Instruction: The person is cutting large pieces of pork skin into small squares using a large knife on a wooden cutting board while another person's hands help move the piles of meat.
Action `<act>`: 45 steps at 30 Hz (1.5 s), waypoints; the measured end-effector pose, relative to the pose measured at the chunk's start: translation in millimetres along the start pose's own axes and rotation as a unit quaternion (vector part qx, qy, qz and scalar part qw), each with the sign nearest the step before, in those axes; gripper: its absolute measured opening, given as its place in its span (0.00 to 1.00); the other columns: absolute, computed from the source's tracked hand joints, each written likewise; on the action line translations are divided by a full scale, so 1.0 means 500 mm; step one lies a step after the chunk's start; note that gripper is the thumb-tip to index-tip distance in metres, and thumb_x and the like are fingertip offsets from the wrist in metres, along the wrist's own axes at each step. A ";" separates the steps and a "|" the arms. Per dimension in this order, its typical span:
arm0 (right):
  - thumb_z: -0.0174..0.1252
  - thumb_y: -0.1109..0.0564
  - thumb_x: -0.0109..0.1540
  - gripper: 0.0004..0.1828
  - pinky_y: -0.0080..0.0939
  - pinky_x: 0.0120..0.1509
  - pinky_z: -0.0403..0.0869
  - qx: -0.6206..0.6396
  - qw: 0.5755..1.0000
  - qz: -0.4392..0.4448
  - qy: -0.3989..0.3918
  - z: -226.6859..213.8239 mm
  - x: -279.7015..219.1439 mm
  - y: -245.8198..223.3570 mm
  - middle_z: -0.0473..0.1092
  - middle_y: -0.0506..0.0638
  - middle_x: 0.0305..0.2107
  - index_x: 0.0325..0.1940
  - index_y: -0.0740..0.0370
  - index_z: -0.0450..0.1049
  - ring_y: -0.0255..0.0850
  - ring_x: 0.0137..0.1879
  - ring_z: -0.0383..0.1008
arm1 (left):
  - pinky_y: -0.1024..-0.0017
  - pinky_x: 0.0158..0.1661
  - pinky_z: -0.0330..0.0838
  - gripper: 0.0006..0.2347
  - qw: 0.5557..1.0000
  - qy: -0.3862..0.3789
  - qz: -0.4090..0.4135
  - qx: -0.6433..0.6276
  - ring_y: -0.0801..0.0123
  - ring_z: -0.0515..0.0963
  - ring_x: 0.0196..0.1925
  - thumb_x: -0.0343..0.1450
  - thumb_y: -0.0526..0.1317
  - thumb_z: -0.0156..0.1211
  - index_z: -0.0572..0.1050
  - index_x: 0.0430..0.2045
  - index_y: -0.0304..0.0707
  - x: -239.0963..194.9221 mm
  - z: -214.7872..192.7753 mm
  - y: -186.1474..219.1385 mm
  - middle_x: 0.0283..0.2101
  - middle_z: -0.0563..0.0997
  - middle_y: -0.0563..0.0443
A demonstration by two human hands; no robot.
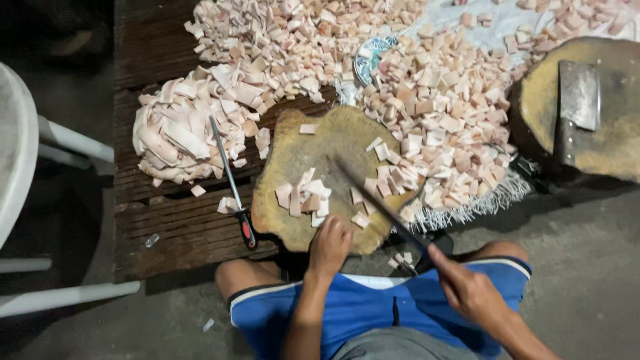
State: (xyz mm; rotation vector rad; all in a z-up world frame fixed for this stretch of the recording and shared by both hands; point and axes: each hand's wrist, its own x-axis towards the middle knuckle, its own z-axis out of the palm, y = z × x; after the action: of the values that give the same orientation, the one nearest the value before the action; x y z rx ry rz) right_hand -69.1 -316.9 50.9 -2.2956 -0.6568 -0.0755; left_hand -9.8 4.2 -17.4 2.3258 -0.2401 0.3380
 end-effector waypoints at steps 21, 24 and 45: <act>0.55 0.59 0.57 0.42 0.57 0.43 0.76 -0.167 0.974 0.130 -0.076 -0.086 0.341 0.331 0.78 0.58 0.43 0.76 0.37 0.58 0.61 0.40 0.79 | 0.55 0.65 0.63 0.35 0.985 -0.106 -0.115 -0.073 0.33 0.65 0.67 0.65 0.29 0.62 0.54 0.69 0.22 0.467 0.264 0.054 0.66 0.62 0.23; 0.58 0.55 0.59 0.35 0.55 0.43 0.77 -0.134 0.977 0.160 -0.032 -0.094 0.394 0.350 0.78 0.59 0.45 0.72 0.41 0.63 0.60 0.40 0.79 | 0.54 0.63 0.61 0.35 0.990 -0.083 -0.068 -0.094 0.31 0.63 0.67 0.62 0.30 0.66 0.54 0.65 0.20 0.540 0.286 0.055 0.65 0.60 0.21; 0.52 0.63 0.63 0.36 0.40 0.23 0.66 0.480 0.766 0.424 0.054 0.057 0.326 0.135 0.66 0.51 0.19 0.78 0.52 0.58 0.39 0.19 0.64 | 0.53 0.55 0.68 0.14 0.996 -0.041 -0.019 0.073 0.47 0.75 0.57 0.74 0.36 0.53 0.77 0.53 0.35 0.301 0.089 0.075 0.55 0.79 0.42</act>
State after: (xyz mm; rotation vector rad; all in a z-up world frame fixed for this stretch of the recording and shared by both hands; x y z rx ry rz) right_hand 100.7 -267.2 26.0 -1.3519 0.4149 0.4562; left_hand 130.1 -64.2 24.3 2.4891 -0.2165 0.2477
